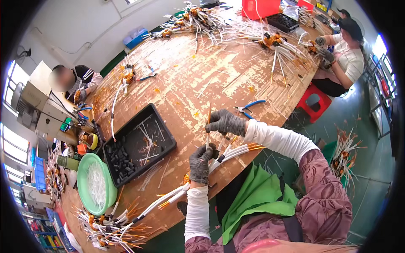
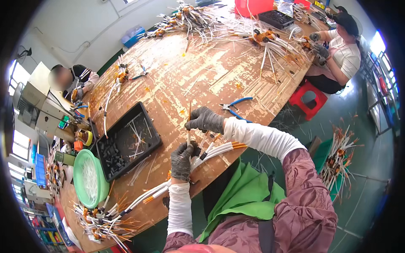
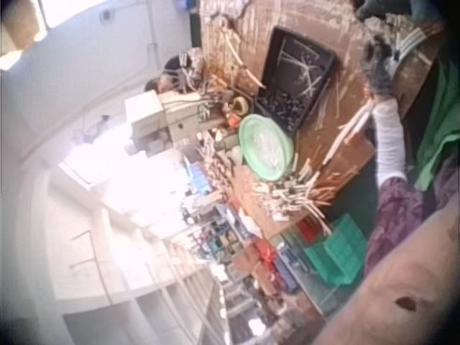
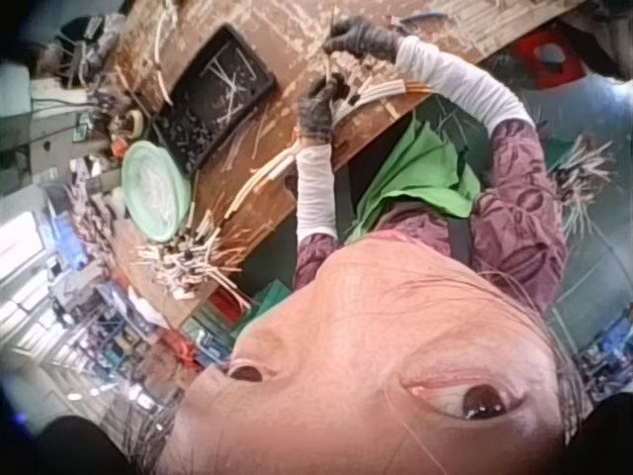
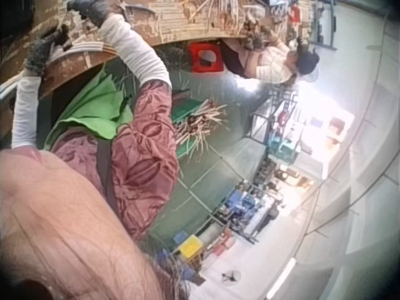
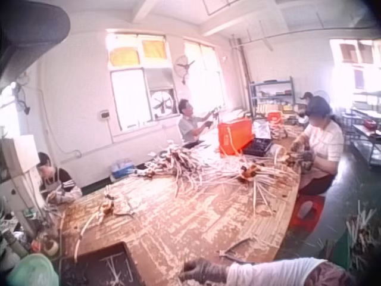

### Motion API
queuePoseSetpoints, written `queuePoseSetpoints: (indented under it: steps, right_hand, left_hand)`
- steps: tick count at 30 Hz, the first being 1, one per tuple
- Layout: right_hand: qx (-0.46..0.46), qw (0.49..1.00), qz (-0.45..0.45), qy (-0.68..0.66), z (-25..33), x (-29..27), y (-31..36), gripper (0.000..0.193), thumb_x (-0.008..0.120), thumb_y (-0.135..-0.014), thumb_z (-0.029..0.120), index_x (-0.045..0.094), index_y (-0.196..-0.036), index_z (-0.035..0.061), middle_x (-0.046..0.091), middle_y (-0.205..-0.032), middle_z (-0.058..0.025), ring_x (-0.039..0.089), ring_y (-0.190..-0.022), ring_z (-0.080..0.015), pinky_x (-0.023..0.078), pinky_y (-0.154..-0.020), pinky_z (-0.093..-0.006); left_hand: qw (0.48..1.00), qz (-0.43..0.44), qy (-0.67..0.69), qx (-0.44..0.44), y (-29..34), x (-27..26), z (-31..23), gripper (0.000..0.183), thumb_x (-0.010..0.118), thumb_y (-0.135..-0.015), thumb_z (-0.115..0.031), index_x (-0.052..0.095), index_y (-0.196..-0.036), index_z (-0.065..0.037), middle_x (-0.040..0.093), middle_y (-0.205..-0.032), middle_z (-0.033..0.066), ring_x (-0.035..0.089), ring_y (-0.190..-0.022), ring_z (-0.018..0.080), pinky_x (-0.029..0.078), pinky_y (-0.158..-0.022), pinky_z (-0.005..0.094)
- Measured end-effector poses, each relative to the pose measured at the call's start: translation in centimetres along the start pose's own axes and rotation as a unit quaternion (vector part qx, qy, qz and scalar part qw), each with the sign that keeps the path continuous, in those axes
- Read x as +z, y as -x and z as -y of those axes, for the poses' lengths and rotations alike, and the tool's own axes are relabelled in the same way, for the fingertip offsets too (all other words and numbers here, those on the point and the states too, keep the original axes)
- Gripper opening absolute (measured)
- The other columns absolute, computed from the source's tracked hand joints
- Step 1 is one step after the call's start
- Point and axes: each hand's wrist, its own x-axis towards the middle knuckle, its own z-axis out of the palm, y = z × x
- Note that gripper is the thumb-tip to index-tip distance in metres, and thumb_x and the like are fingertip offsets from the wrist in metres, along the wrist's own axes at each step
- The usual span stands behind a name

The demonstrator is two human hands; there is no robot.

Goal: Manually winding and securing wires on toroidal inductors using zip ties and pliers.

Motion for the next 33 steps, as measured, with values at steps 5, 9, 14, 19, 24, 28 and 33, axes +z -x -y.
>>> queuePoseSetpoints:
  steps: [5, 9, 14, 19, 24, 28, 33]
  right_hand:
    - [-0.051, 0.993, -0.067, -0.079, -0.7, -1.9, 0.2, 0.032, 0.069, -0.077, 0.032, 0.065, -0.093, 0.0046, 0.059, -0.073, -0.0029, 0.055, -0.06, -0.0112, 0.046, -0.053, -0.0265]
    - [-0.08, 0.99, -0.073, -0.089, 0.1, -2.3, -0.3, 0.03, 0.066, -0.079, 0.032, 0.066, -0.092, 0.0045, 0.059, -0.073, -0.0021, 0.053, -0.06, -0.01, 0.046, -0.051, -0.0257]
    - [-0.011, 0.998, -0.043, -0.046, 1.1, -0.4, 0.7, 0.026, 0.065, -0.081, 0.029, 0.064, -0.089, 0.0037, 0.051, -0.063, 0.0008, 0.048, -0.053, -0.0074, 0.039, -0.048, -0.0221]
    - [-0.024, 0.995, 0.039, -0.091, -1.0, 0.7, 1.0, 0.027, 0.066, -0.08, 0.026, 0.064, -0.096, 0.0039, 0.057, -0.069, -0.0003, 0.051, -0.054, -0.0077, 0.043, -0.05, -0.0226]
    - [-0.043, 0.992, 0.002, -0.119, 0.0, 0.8, 1.1, 0.025, 0.066, -0.08, 0.022, 0.064, -0.097, 0.0028, 0.058, -0.071, -0.0008, 0.053, -0.056, -0.0084, 0.045, -0.052, -0.0231]
    - [-0.022, 0.995, 0.038, -0.094, -0.7, 0.3, 1.1, 0.026, 0.067, -0.08, 0.024, 0.064, -0.095, 0.0024, 0.057, -0.065, -0.0017, 0.051, -0.049, -0.0078, 0.042, -0.044, -0.0228]
    - [-0.01, 0.999, -0.034, -0.036, -0.4, 1.1, 1.1, 0.03, 0.068, -0.078, 0.032, 0.067, -0.086, 0.0026, 0.055, -0.058, -0.0011, 0.044, -0.039, -0.0075, 0.036, -0.036, -0.0253]
  left_hand:
    - [0.999, -0.009, -0.041, 0.015, -0.3, 0.5, 0.1, 0.023, 0.061, -0.083, -0.012, 0.061, -0.099, 0.005, 0.064, -0.083, 0.0093, 0.061, -0.074, 0.0167, 0.049, -0.071, 0.0285]
    - [0.999, -0.01, -0.026, 0.018, -0.2, 0.8, -1.2, 0.02, 0.059, -0.084, -0.008, 0.062, -0.098, 0.006, 0.064, -0.084, 0.0091, 0.061, -0.075, 0.0164, 0.05, -0.071, 0.0288]
    - [1.0, -0.01, 0.015, 0.012, -0.3, 0.5, -0.6, 0.021, 0.06, -0.084, -0.007, 0.062, -0.1, 0.006, 0.065, -0.088, 0.0106, 0.062, -0.078, 0.0173, 0.051, -0.072, 0.0288]
    - [1.0, -0.005, 0.006, 0.011, -0.4, 0.4, -0.2, 0.024, 0.061, -0.083, -0.009, 0.061, -0.102, 0.007, 0.064, -0.089, 0.0122, 0.063, -0.082, 0.0195, 0.05, -0.078, 0.0297]
    - [1.0, 0.001, 0.007, 0.012, -0.1, 0.0, -0.3, 0.024, 0.061, -0.084, -0.01, 0.061, -0.101, 0.006, 0.065, -0.089, 0.0113, 0.063, -0.08, 0.0185, 0.051, -0.075, 0.0293]
    - [1.0, 0.011, 0.023, 0.008, -0.2, 0.5, -0.4, 0.025, 0.061, -0.084, -0.012, 0.061, -0.101, 0.006, 0.065, -0.088, 0.0118, 0.064, -0.08, 0.0195, 0.051, -0.077, 0.0298]
    - [1.0, 0.013, 0.014, 0.007, -0.1, 0.2, -0.4, 0.025, 0.062, -0.084, -0.012, 0.061, -0.101, 0.006, 0.065, -0.088, 0.0115, 0.063, -0.08, 0.0188, 0.051, -0.076, 0.0296]
